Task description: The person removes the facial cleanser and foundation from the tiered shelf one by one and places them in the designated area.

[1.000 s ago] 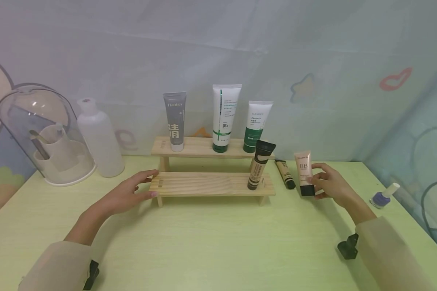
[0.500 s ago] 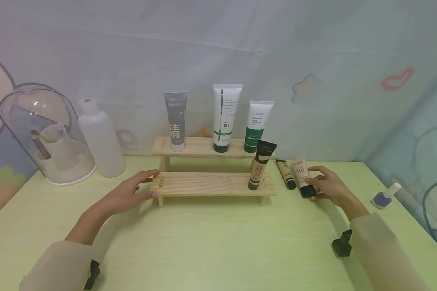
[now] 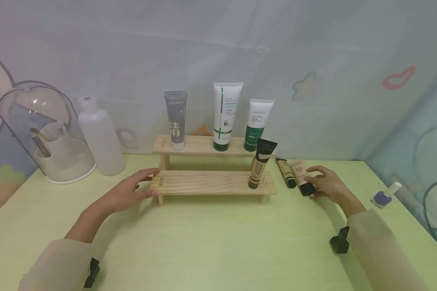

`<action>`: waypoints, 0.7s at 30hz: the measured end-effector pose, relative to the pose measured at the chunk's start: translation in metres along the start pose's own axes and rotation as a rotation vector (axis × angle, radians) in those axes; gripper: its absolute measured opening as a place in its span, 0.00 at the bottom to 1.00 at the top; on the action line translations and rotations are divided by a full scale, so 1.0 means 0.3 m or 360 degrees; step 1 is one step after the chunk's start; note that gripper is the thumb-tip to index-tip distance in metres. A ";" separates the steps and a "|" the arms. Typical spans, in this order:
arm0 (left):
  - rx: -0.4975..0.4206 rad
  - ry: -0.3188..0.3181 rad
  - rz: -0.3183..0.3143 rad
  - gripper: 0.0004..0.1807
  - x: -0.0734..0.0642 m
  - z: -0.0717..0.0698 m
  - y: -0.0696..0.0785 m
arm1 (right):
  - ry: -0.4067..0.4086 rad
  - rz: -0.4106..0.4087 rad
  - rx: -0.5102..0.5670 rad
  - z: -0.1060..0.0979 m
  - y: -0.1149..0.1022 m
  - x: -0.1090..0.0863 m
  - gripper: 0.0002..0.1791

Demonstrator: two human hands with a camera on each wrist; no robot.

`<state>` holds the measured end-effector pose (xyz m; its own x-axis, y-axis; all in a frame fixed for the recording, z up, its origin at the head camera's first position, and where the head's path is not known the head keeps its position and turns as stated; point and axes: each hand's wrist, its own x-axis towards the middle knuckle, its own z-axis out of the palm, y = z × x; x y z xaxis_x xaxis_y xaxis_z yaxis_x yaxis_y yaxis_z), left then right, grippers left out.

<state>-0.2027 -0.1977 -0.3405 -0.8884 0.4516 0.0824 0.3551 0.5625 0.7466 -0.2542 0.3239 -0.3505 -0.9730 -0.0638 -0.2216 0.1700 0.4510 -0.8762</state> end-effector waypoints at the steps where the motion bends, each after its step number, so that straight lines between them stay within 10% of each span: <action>1: -0.0001 0.0000 0.0001 0.35 0.001 0.000 -0.001 | -0.0005 -0.0002 0.0015 0.000 0.000 0.001 0.29; 21: -0.0022 -0.0002 -0.0001 0.35 -0.002 0.000 0.006 | -0.0073 -0.0072 -0.0023 0.008 -0.005 0.016 0.33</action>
<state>-0.2016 -0.1970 -0.3393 -0.8882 0.4523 0.0812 0.3508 0.5532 0.7556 -0.2586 0.3209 -0.3513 -0.9714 -0.1251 -0.2019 0.1236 0.4596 -0.8795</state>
